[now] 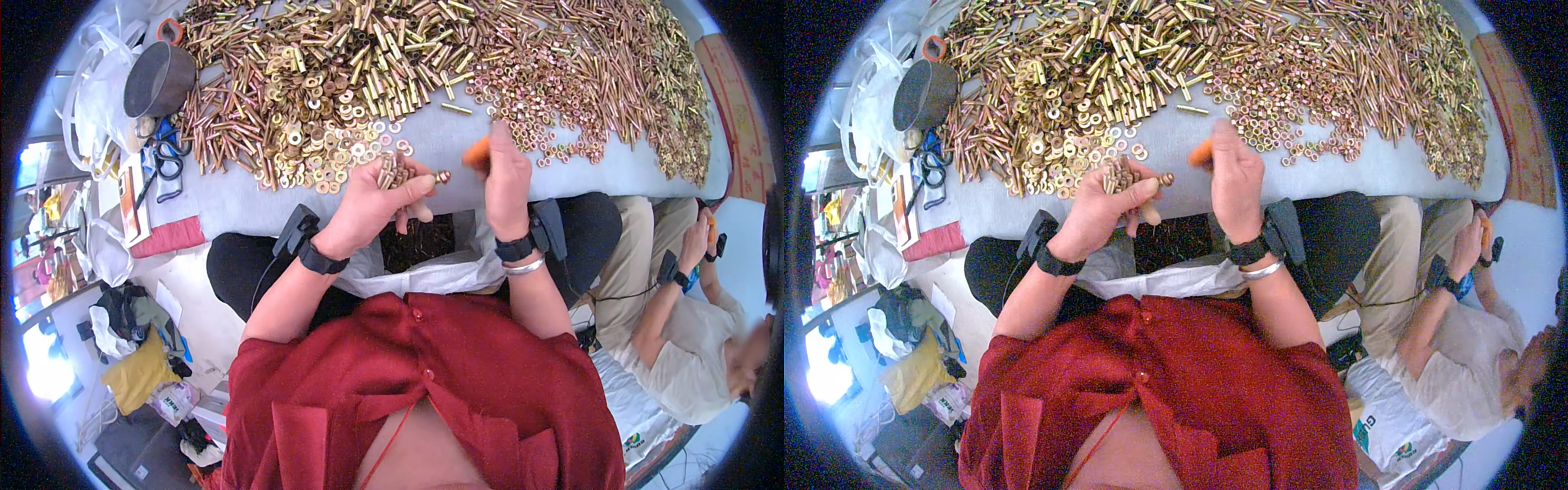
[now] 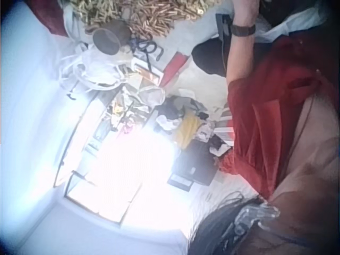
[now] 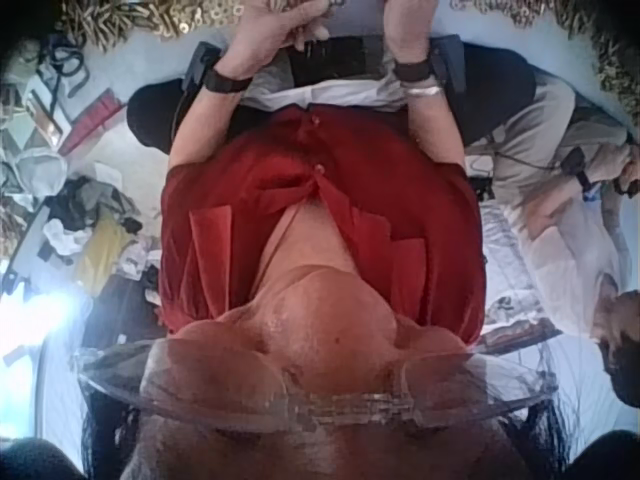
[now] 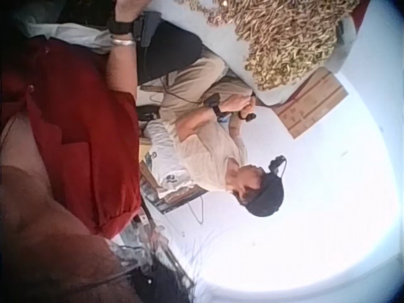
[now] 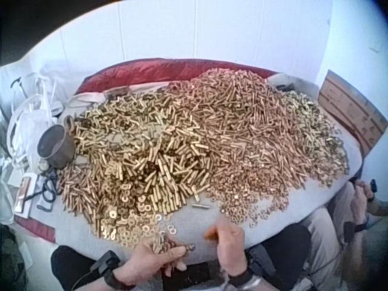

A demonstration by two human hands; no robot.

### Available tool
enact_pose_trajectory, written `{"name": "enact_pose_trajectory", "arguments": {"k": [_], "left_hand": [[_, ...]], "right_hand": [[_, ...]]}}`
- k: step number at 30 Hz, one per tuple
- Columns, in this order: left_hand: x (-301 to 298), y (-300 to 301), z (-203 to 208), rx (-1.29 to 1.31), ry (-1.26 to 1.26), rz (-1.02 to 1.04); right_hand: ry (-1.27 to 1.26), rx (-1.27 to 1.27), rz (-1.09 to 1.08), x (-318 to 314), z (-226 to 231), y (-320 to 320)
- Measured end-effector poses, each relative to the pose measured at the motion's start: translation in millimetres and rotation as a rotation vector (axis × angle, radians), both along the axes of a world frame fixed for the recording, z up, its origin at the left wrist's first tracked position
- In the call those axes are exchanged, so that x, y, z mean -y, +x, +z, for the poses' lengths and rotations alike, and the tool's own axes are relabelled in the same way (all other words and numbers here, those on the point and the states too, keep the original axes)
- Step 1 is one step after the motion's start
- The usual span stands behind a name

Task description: Sorting and assembling metal bolts and washers from a large pile on a table.

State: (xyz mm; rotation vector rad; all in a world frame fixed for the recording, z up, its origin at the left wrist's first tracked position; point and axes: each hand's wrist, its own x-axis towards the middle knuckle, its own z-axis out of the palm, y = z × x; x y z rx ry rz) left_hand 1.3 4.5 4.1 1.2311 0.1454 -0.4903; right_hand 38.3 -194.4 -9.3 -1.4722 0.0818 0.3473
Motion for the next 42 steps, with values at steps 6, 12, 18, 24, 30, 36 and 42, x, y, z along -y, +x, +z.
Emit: {"name": "enact_pose_trajectory", "arguments": {"k": [6,12,18,24,30,36,42], "left_hand": [[-0.5,-4.6,11.4,-0.057,0.133,-0.123],[-19.4,1.6,13.0,-0.407,-0.304,0.012],[-20.9,2.8,14.3,-0.295,-0.343,0.04],[-14.4,3.7,19.1,-0.344,-0.317,0.068],[-18.5,5.3,7.4,-0.332,-0.3,0.031],[-15.0,2.9,8.9,-0.259,-0.115,-0.026],[-14.4,2.1,9.3,-0.216,-0.044,-0.025]], "right_hand": [[-1.047,0.98,-0.119,-22.3,-13.1,37.1],[-1.025,0.875,-0.029,-31.0,-14.3,25.7],[-0.606,0.773,-0.01,-36.0,7.8,5.4],[-0.602,0.837,0.029,-32.6,7.7,5.2],[-0.57,0.874,0.008,-32.9,12.0,5.6],[-0.612,0.954,0.09,-32.0,11.4,3.2],[-0.668,1.11,0.233,-29.8,14.9,-5.5]]}}
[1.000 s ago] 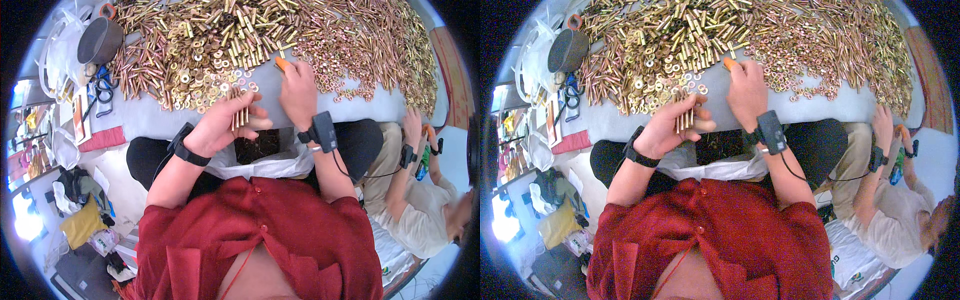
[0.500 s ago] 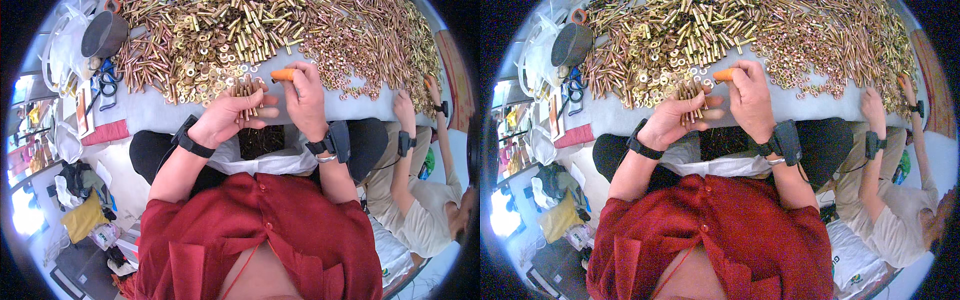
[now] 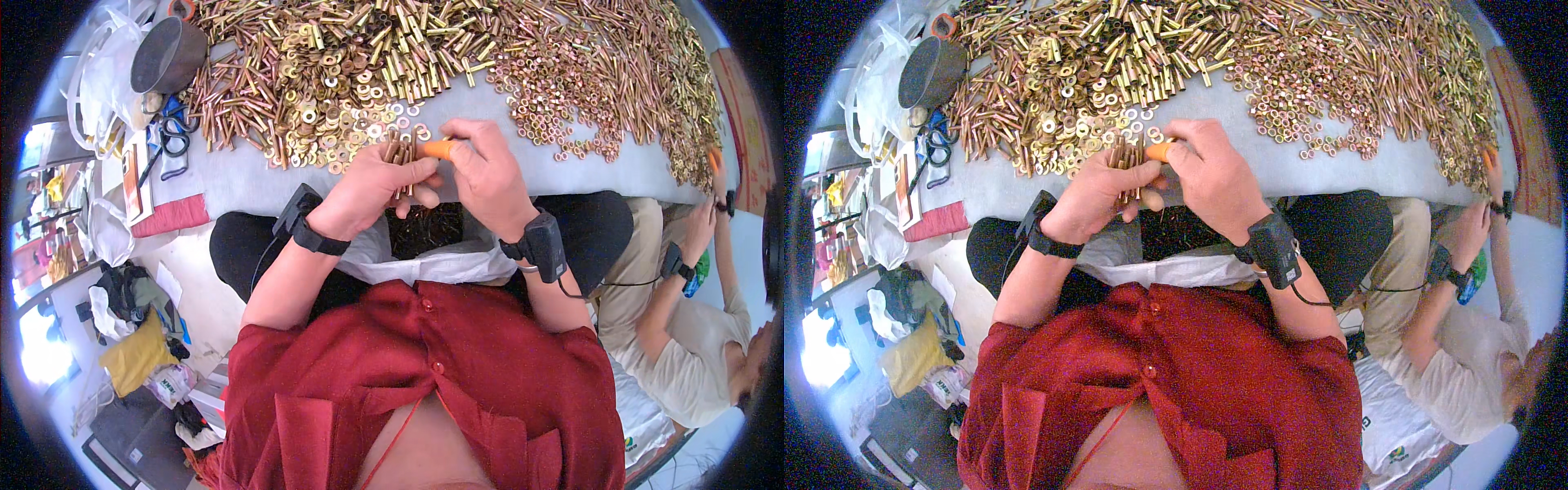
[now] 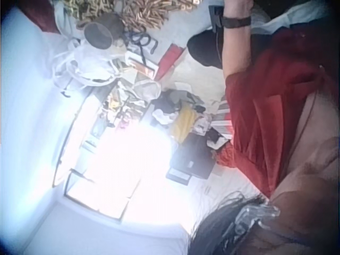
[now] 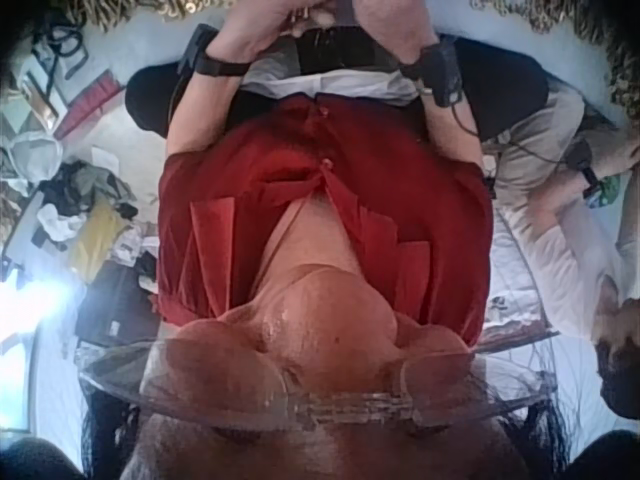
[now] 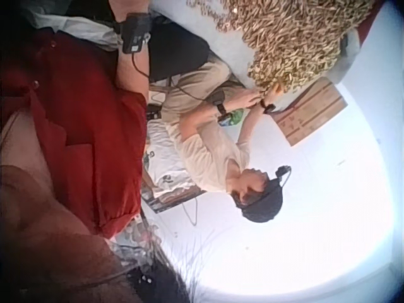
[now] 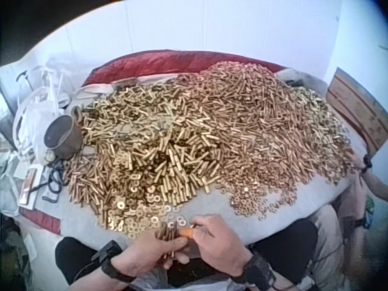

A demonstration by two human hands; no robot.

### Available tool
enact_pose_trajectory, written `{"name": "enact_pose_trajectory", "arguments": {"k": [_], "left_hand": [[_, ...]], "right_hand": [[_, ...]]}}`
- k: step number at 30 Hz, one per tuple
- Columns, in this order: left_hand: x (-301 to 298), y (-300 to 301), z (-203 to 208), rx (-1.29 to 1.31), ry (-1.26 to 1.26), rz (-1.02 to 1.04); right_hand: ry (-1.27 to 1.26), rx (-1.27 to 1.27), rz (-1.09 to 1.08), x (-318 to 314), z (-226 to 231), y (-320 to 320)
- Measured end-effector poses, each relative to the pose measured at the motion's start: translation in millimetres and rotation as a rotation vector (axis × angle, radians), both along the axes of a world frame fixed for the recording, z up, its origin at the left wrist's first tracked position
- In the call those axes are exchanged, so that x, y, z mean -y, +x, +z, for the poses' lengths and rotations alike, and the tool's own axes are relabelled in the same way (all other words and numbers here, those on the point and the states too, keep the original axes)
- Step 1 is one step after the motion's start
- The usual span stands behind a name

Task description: Sorting and assembling metal bolts and washers from a large pile on a table.

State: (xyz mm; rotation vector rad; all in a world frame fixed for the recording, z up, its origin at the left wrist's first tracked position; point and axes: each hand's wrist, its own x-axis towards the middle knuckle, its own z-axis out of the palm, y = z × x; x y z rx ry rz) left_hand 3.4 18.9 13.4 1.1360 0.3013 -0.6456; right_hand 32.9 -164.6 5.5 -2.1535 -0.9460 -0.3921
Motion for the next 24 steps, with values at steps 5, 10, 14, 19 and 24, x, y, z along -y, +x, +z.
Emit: {"name": "enact_pose_trajectory", "arguments": {"k": [5,10,14,19,24], "left_hand": [[-8.7,5.1,-1.6,-0.004,-0.039,0.123],[-14.6,7.4,5.3,0.102,0.03,0.175],[-11.5,7.3,2.0,0.142,0.097,0.23],[-7.7,7.8,-0.3,0.129,0.11,0.207],[-4.8,5.7,3.5,0.12,0.117,0.115]], "right_hand": [[0.418,-0.69,-0.148,-14.4,10.2,-2.9],[-0.038,-0.091,-0.289,-31.2,-25.5,17.3],[-0.062,-0.145,-0.304,-36.9,-24.7,21.3],[0.495,-0.621,-0.339,-32.2,-13.9,14.8],[0.656,-0.759,-0.162,-33.3,-14.8,1.4]]}}
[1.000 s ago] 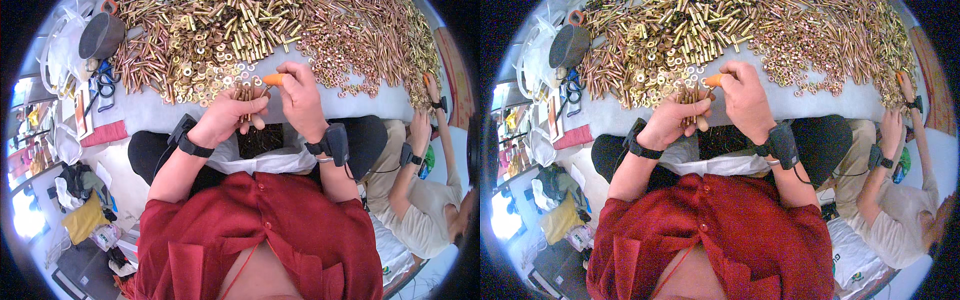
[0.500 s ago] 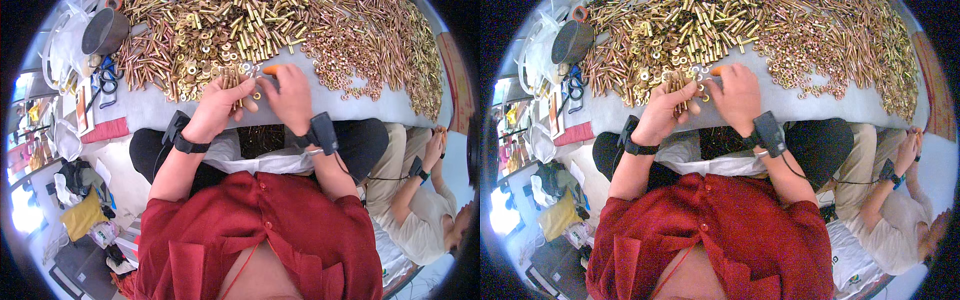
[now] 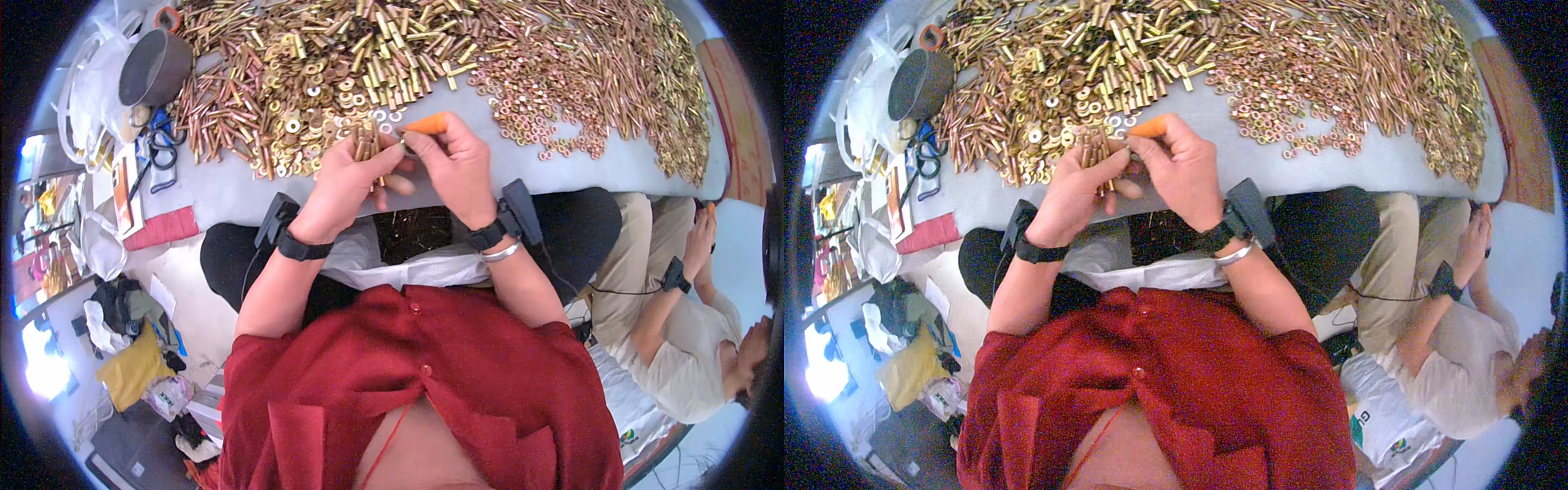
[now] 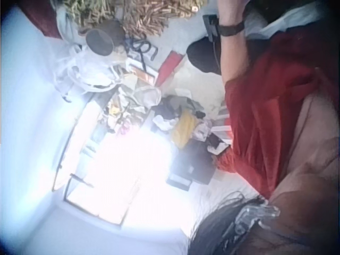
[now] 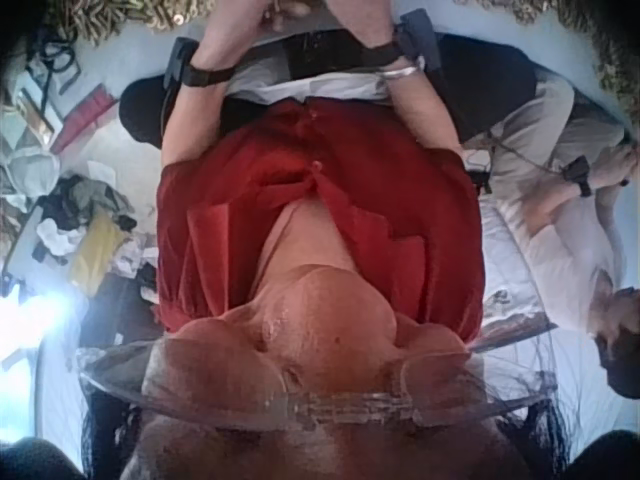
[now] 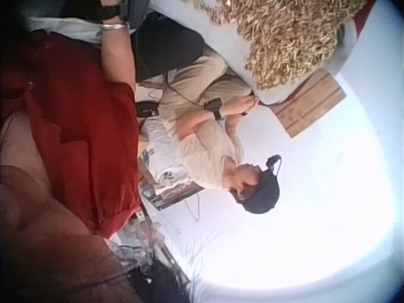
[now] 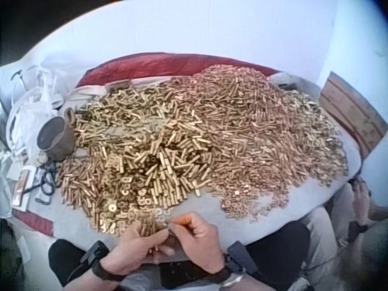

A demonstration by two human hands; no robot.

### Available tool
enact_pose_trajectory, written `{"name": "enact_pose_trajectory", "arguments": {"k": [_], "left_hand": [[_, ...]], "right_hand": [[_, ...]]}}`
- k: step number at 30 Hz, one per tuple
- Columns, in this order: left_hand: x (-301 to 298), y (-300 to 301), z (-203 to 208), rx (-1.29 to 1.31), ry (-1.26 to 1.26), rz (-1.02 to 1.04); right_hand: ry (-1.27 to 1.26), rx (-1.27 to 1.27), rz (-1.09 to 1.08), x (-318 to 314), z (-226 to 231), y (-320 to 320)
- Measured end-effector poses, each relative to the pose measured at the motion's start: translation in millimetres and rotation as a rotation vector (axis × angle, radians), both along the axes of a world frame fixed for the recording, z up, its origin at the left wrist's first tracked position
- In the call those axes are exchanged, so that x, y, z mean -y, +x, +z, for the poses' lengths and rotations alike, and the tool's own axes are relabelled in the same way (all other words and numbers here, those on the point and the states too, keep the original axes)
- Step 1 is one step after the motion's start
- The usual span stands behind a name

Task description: Sorting and assembling metal bolts and washers from a large pile on a table.

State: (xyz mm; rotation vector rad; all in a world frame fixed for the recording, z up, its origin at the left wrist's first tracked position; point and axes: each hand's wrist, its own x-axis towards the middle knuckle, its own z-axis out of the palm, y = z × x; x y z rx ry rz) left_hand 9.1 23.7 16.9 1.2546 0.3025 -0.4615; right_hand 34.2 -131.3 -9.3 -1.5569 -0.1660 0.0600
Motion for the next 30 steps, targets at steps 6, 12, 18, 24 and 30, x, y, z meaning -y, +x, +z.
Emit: {"name": "enact_pose_trajectory", "arguments": {"k": [6,12,18,24,30], "left_hand": [[0.2,1.6,-7.3,-0.062,-0.231,-0.051],[8.1,0.7,-4.6,0.016,-0.142,0.013],[4.7,-1.0,-8.3,0.066,-0.006,0.053],[8.3,-1.3,-10.3,0.065,0.058,0.116],[12.5,-2.2,-12.1,0.091,0.096,0.057]], "right_hand": [[-0.368,0.487,-0.021,12.3,-1.0,-12.8],[-0.673,0.644,-0.118,46.6,2.0,-8.8],[-1.127,0.373,-0.321,80.8,4.2,7.1],[-1.195,0.477,-0.221,74.0,-0.1,16.4],[-0.658,0.368,-0.103,46.8,15.2,6.0]]}}
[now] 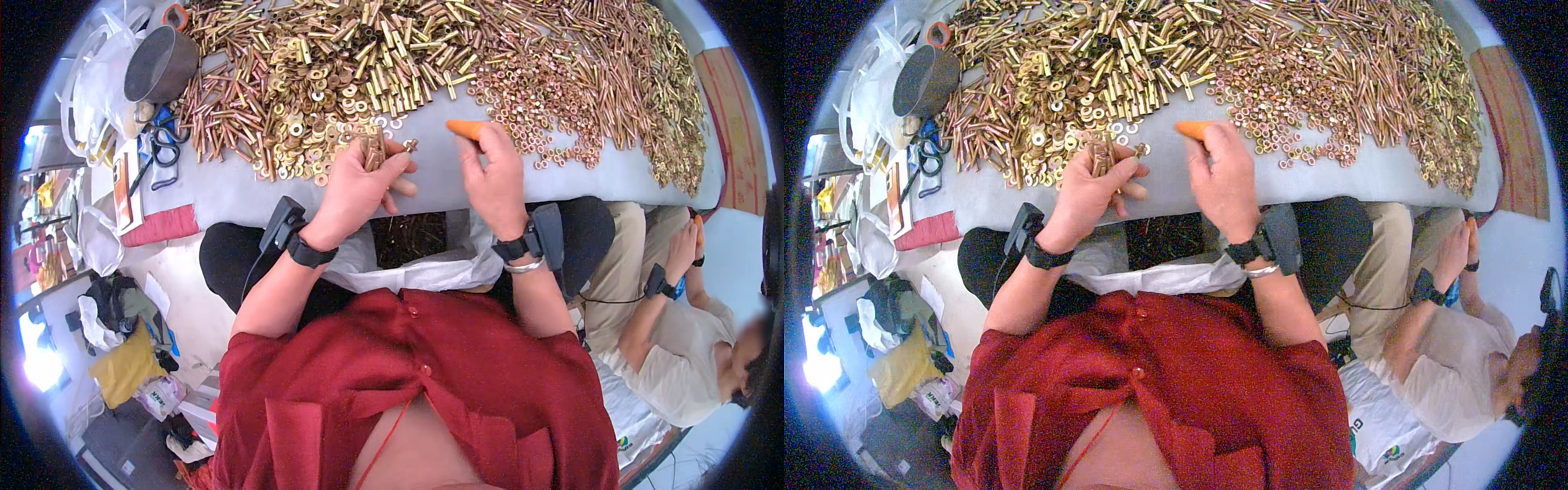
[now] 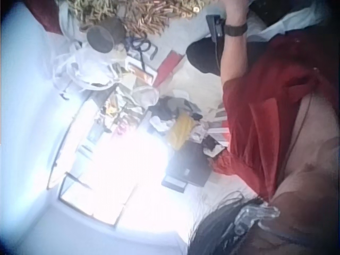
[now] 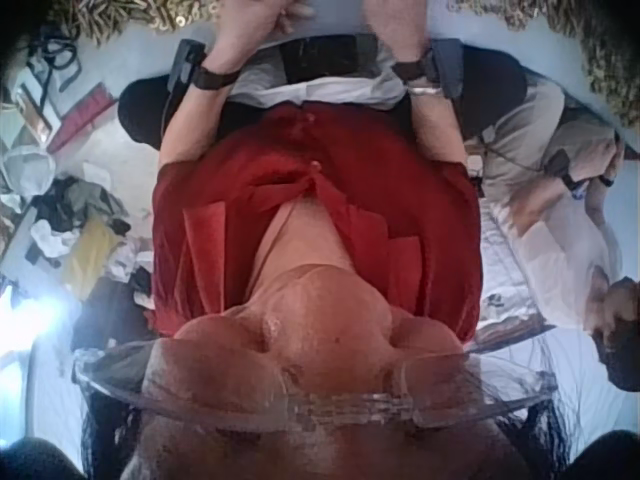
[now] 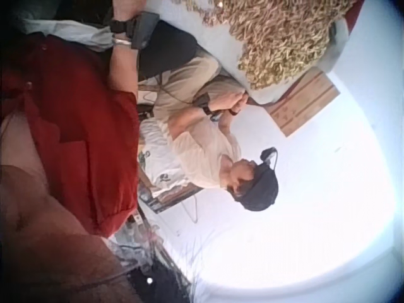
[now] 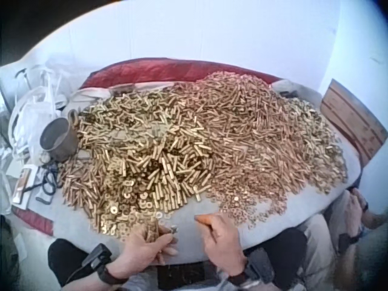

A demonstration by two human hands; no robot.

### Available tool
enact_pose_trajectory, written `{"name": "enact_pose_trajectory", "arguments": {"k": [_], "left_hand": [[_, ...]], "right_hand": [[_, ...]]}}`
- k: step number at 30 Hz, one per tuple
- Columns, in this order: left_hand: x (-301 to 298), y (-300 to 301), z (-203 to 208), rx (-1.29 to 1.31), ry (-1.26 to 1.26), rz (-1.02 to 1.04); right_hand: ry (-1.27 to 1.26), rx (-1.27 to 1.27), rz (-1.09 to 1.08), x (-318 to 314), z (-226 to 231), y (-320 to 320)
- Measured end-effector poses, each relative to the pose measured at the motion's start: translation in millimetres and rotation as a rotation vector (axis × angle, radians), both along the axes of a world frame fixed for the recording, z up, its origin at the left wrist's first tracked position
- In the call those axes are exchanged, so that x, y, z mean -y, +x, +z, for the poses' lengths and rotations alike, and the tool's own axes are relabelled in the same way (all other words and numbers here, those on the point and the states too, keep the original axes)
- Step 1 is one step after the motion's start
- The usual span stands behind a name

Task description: Sorting and assembling metal bolts and washers from a large pile on a table.

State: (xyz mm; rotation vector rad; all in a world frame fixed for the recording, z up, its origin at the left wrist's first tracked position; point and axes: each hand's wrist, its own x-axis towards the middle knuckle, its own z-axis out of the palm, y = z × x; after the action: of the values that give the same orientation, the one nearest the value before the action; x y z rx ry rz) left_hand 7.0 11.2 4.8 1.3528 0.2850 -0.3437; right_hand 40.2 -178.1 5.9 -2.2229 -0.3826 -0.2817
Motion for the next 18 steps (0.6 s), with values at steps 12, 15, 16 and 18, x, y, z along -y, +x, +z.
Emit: {"name": "enact_pose_trajectory", "arguments": {"k": [12,15,16,18], "left_hand": [[5.7,-8.5,-2.9,0.252,0.341,-0.038],[5.1,-8.9,-6.8,0.443,0.493,-0.032],[5.4,-8.7,-5.7,0.478,0.518,-0.022],[8.1,-8.3,2.7,0.378,0.432,-0.03]], "right_hand": [[0.344,-0.128,0.134,-26.5,-4.1,-14.6],[0.235,-0.059,0.156,-24.8,-0.4,-9.8],[0.132,-0.044,0.162,-22.0,-0.5,-7.4],[0.03,-0.03,0.17,-19.8,-1.3,-4.6]]}}
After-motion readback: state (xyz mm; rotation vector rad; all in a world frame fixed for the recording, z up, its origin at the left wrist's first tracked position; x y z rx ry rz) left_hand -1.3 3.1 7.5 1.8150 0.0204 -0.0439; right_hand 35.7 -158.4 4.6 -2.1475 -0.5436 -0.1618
